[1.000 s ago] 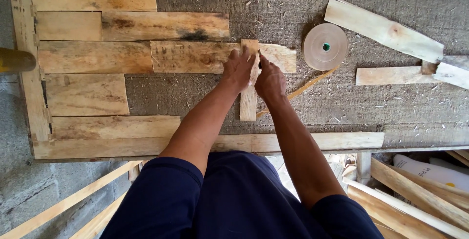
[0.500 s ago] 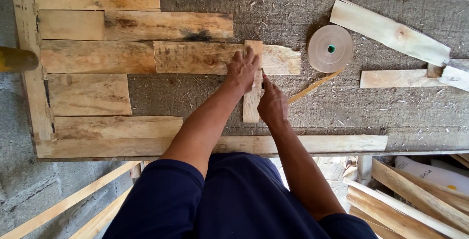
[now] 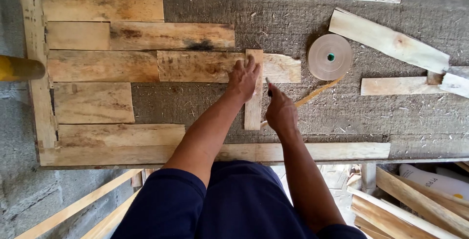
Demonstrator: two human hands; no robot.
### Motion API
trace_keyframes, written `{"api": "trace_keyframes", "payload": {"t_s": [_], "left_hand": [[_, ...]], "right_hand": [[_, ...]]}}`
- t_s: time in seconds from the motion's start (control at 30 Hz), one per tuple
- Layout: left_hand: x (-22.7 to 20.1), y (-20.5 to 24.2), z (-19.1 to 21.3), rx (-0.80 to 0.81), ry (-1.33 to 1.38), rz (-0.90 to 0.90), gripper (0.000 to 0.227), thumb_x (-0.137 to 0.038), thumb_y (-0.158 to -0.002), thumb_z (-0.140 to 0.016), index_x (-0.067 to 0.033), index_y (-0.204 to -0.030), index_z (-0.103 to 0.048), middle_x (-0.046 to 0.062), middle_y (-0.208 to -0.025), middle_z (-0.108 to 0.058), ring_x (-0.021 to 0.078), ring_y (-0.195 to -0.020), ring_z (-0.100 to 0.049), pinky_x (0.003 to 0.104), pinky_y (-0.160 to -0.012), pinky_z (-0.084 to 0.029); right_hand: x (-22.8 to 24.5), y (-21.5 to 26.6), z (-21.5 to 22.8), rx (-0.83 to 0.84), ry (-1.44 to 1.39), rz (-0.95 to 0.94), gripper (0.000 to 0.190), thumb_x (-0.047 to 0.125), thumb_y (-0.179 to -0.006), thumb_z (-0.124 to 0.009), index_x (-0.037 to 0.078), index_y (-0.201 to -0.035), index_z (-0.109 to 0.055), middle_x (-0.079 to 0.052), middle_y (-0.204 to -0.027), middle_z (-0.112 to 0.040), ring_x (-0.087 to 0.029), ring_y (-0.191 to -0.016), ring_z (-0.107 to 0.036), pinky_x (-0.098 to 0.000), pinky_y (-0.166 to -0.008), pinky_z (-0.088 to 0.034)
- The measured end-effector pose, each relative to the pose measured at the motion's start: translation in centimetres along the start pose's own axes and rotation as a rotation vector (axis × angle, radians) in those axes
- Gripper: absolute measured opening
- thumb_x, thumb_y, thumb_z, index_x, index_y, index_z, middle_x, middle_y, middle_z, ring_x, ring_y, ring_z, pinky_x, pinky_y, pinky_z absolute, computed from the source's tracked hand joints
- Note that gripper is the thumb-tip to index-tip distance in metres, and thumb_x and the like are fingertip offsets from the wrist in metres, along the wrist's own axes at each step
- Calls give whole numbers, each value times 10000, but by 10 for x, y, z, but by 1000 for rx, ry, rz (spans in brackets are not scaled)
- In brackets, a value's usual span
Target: Laying and trimming wood strips to create a patterned wooden surface.
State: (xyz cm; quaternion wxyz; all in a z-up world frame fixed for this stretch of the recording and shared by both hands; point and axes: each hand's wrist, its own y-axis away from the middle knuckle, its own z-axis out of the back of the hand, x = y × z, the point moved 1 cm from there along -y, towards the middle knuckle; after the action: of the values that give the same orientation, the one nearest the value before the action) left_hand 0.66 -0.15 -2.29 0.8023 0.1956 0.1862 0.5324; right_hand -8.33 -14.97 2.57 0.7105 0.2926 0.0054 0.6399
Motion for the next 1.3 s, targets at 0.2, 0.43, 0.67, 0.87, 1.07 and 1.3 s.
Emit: {"api": "trace_keyframes", "payload": {"t_s": [0.2,0.43,0.67,0.87,1.07,1.3], "left_hand": [[-6,22,37,56,31,22,918,79,-853,-614,-181,-1637,-215,69,-1724,-32,369,-1273,-428,385,-878,-601],[-3,19,38,91,274,111,966,107,-896,-619,-232,-1700,-205,168,-1673,-183,376,-1285,-464,311,-855,-638],[-2,15,27,44,115,32,940,66,-818,-695,-195,-1623,-287,78,-1706,-84,354,-1246,-449,338,-889,-596],[2,11,17,-49,14,-12,850,7,-850,-688,-174,-1603,-337,101,-1703,-116,338,-1175,-471,306,-735,-626],[0,12,17,-68,-27,-26,847,-78,-849,-711,-161,-1608,-345,128,-1681,-146,367,-1192,-456,307,-699,-622],[-1,19,30,11,80,-22,1042,-44,-741,-778,-194,-1634,-263,105,-1722,-66,348,-1279,-409,339,-866,-589]], "right_hand": [[14,-59,1,-210,-8,36,521,-23,-1011,-446,131,-1509,-465,-178,-1205,-710,-90,-464,-500,-231,-306,-396],[16,-82,-12,-127,52,-18,656,-74,-971,-444,161,-1579,-366,-162,-1265,-677,-100,-460,-451,-219,-310,-376],[19,-82,-13,-122,92,-8,567,-39,-1010,-449,146,-1546,-435,-143,-1192,-716,-78,-448,-424,-221,-311,-354],[24,-84,-4,-91,9,-24,566,-60,-1012,-427,160,-1531,-475,-113,-1248,-719,-79,-414,-389,-231,-305,-348],[25,-72,0,-67,-54,-19,529,-62,-982,-428,119,-1472,-514,-121,-1218,-723,-80,-381,-399,-238,-286,-349],[19,-37,-9,-31,-37,-16,461,-23,-1017,-434,68,-1455,-543,-190,-1028,-754,-113,-425,-428,-258,-316,-347]]}}
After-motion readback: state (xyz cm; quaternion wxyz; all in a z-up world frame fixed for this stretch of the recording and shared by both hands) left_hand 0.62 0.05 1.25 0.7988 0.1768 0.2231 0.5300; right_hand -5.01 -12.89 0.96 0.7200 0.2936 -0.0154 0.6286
